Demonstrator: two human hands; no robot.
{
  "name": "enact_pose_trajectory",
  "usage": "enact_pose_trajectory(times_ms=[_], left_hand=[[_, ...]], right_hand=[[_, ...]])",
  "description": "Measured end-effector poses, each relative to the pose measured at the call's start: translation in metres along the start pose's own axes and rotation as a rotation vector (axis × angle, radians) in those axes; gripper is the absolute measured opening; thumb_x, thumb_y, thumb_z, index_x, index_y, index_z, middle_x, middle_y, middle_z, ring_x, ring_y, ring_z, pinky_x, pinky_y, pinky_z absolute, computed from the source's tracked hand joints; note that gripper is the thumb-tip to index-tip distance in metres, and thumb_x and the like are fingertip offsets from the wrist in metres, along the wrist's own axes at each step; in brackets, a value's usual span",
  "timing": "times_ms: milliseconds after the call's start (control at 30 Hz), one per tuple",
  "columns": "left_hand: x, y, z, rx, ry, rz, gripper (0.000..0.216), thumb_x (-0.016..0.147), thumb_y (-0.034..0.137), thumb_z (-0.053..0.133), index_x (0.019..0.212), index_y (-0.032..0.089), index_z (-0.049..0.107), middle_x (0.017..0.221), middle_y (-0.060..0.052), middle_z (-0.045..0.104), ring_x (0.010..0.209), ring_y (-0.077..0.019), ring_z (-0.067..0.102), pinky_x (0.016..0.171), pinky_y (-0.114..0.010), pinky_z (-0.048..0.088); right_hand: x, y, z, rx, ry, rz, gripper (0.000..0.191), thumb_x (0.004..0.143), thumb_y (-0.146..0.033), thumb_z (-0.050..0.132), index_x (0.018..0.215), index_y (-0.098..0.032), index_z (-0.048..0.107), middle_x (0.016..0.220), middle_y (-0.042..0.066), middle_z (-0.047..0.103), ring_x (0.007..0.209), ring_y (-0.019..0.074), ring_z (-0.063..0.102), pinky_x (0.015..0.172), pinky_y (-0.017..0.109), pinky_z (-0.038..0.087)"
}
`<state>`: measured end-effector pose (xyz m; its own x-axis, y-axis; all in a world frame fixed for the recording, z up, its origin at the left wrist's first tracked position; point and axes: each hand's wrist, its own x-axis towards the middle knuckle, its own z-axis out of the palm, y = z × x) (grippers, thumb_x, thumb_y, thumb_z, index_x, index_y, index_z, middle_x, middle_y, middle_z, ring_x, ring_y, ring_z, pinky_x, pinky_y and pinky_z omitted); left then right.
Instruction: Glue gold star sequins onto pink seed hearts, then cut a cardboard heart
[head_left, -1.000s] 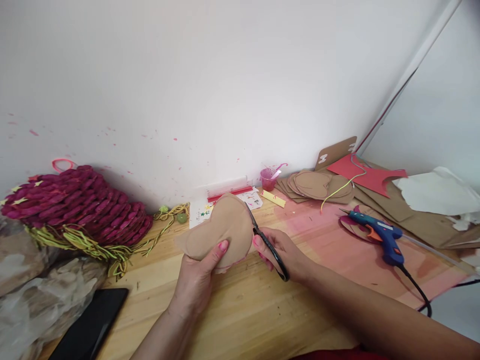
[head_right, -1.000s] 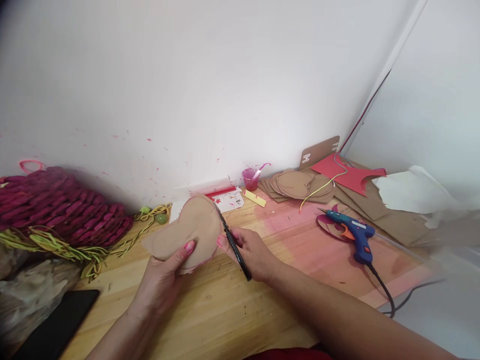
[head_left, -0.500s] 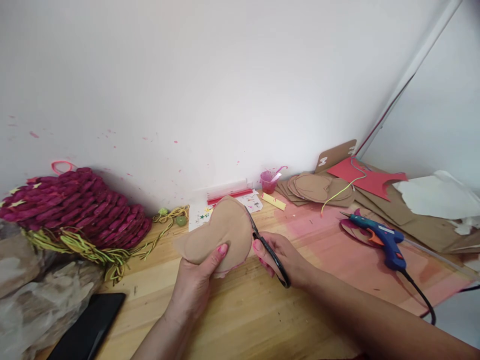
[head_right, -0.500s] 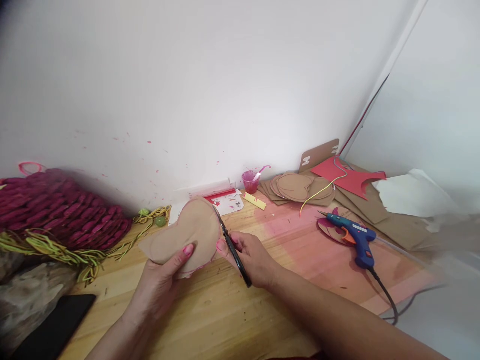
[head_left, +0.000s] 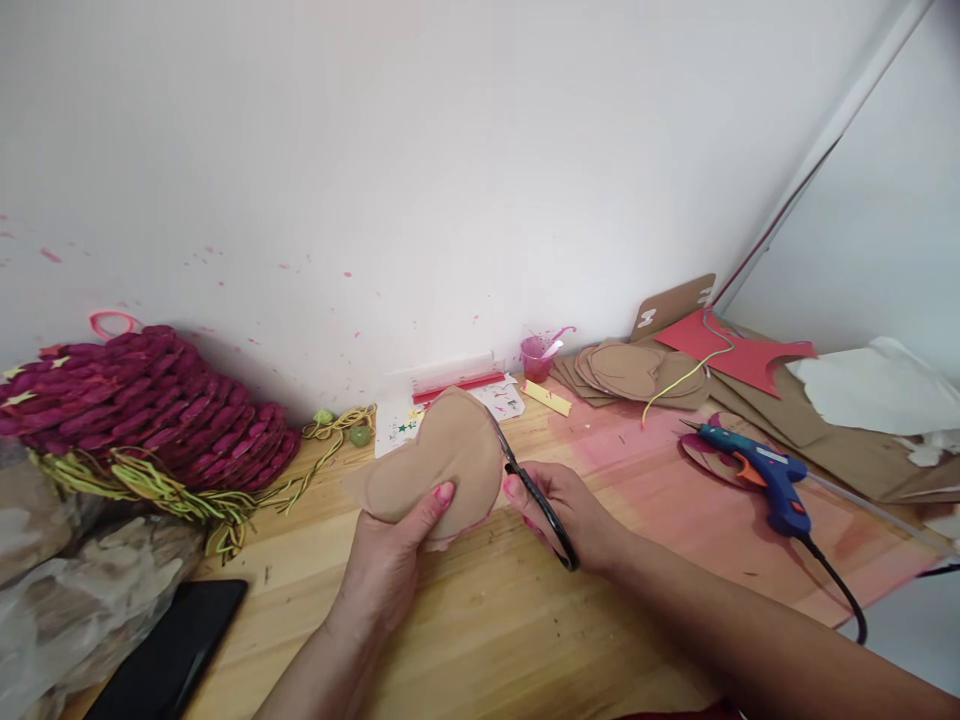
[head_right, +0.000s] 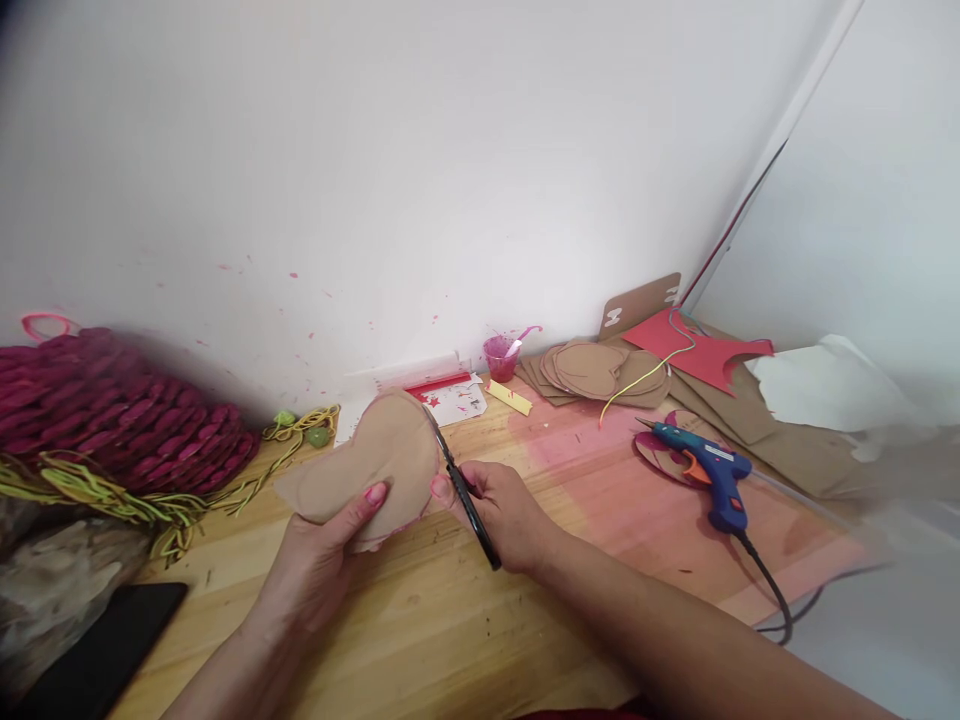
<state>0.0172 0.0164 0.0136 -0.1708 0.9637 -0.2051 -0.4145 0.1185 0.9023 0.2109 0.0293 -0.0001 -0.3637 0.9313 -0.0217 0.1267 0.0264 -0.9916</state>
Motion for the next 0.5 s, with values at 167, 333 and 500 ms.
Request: enact_pose_trajectory(times_ms=[167, 333, 500], left_hand=[[-0.0001, 0.0003, 0.0007, 0.006, 0.009, -0.002, 0.083, 0.055, 0.031, 0.093, 0.13, 0.017, 0.061, 0.12, -0.012, 0.072, 0.109, -0.0261, 0.068, 0.08, -0.028, 0.059], [-0.0008, 0.0003, 0.0022, 0.015, 0.016, 0.011, 0.086, 0.05, 0.032, 0.095, 0.128, 0.015, 0.062, 0.113, -0.012, 0.074, 0.102, -0.0268, 0.07, 0.073, -0.027, 0.06], [-0.0021, 0.0015, 0.0037, 0.029, 0.019, 0.066, 0.077, 0.054, 0.032, 0.093, 0.124, 0.015, 0.065, 0.107, -0.01, 0.075, 0.097, -0.0247, 0.071, 0.072, -0.025, 0.059]], right_hand=[[0.0, -0.0003, 0.0008, -0.03, 0.02, -0.01, 0.052, 0.091, -0.065, 0.049, 0.063, -0.023, 0.034, 0.054, -0.007, 0.035, 0.048, 0.0094, 0.03, 0.047, 0.026, 0.02], [0.0001, -0.0009, 0.0005, -0.07, 0.041, -0.021, 0.052, 0.091, -0.063, 0.05, 0.062, -0.024, 0.031, 0.055, -0.006, 0.032, 0.051, 0.0106, 0.03, 0.049, 0.027, 0.019], [-0.0005, -0.0015, -0.0002, -0.1, 0.058, -0.044, 0.052, 0.092, -0.06, 0.051, 0.061, -0.023, 0.031, 0.058, -0.006, 0.029, 0.055, 0.0113, 0.029, 0.053, 0.028, 0.02]])
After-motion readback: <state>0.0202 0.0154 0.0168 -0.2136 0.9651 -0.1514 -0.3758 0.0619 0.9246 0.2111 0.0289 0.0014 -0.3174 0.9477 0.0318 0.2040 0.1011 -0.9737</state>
